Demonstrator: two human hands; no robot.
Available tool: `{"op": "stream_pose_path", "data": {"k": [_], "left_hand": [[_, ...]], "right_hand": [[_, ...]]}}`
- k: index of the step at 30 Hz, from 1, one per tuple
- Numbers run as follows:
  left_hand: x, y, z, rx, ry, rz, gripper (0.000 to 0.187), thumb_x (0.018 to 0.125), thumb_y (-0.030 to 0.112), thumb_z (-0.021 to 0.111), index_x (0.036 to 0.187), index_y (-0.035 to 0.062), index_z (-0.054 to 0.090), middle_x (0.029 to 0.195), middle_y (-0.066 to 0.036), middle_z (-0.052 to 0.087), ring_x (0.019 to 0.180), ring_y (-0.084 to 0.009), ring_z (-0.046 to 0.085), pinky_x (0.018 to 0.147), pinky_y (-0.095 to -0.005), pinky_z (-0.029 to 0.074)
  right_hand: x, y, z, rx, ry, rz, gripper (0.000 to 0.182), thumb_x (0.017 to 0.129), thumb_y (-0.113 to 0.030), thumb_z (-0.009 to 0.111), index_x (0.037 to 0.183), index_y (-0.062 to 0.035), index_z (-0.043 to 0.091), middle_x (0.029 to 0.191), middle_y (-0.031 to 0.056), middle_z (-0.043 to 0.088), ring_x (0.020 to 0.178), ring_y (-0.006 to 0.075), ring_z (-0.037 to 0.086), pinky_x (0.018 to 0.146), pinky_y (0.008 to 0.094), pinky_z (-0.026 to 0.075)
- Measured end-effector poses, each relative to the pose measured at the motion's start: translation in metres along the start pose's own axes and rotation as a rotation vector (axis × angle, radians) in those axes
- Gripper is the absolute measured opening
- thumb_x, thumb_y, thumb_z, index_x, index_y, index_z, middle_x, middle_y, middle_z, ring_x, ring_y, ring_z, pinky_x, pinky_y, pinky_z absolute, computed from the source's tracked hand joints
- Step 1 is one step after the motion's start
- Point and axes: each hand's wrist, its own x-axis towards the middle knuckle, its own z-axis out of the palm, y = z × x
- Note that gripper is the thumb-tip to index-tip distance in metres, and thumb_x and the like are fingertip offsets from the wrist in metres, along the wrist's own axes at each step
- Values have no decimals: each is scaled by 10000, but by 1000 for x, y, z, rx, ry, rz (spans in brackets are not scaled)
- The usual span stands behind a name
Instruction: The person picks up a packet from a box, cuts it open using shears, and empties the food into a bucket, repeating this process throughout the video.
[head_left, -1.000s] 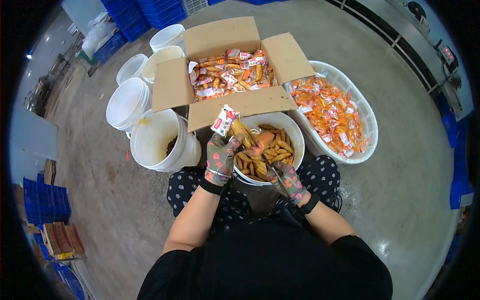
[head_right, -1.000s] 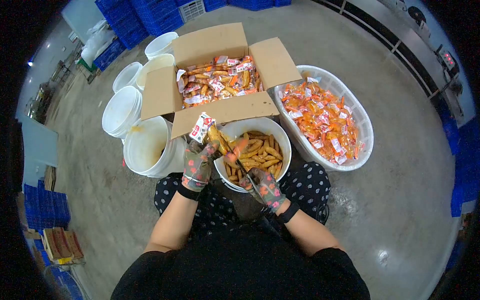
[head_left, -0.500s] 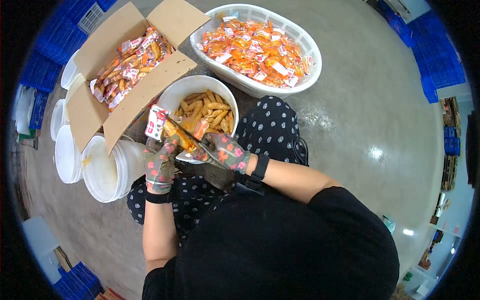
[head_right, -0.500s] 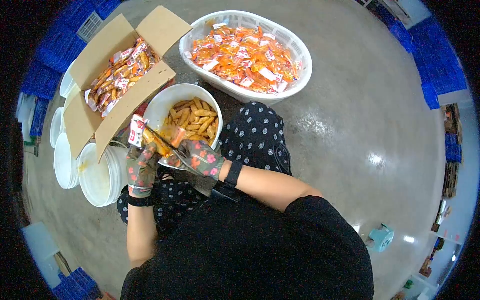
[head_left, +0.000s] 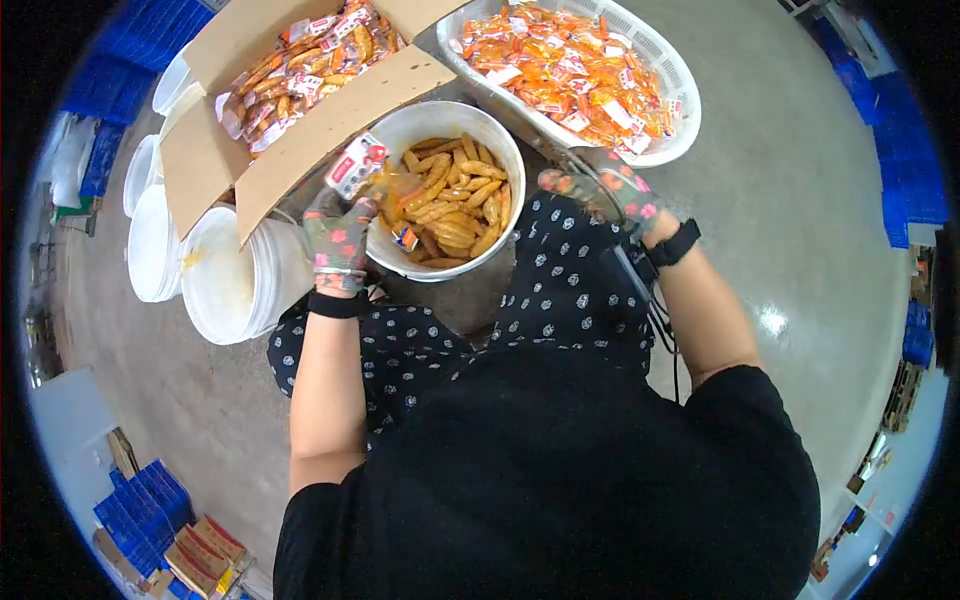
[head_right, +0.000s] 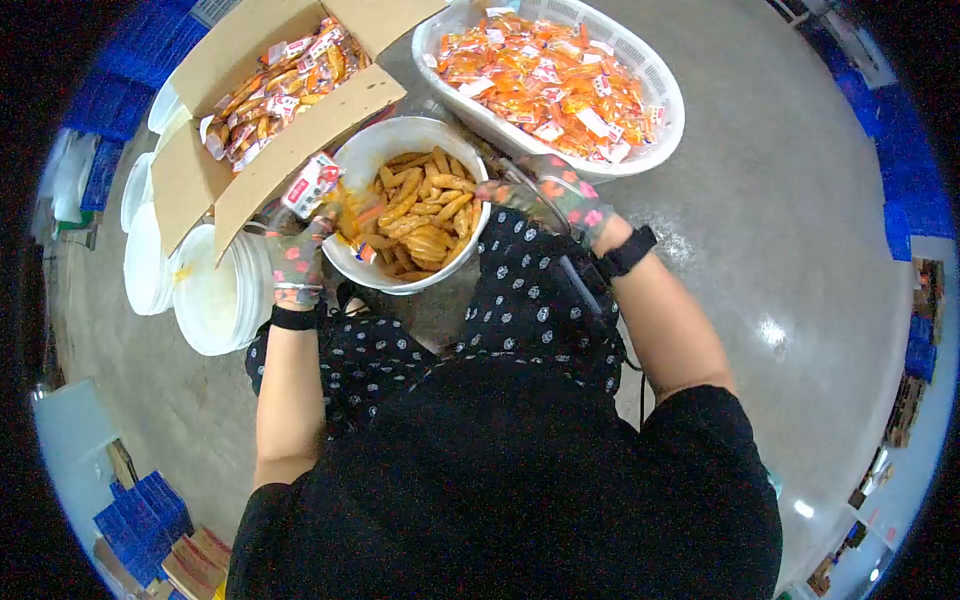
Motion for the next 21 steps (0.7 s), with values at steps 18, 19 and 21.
{"op": "stream_pose_path", "data": {"k": [18,19,21], "left_hand": [[20,80,-15,856,-16,589,334,668,92,622,994,81,553,950,-126,586,885,-305,557,763,-378,448],[31,92,-31,897,47,647,302,685,18,593,980,66,555,918,-111,596,863,-269,579,750,-347,466],[47,109,-60,735,154,430,228,733,97,603,954,48,574,868,-127,607,855,-291,571,762,-356,450]], "right_hand": [[57,5,33,-105,471,-480,403,712,-61,668,1045,-4,448,864,68,578,788,134,556,708,273,456],[57,-2,22,274,620,-473,363,714,-71,671,1013,-15,473,833,54,579,743,129,551,690,265,452],[68,16,-27,155,757,-357,263,723,-95,669,923,-29,511,769,41,573,727,149,545,660,274,450]]}}
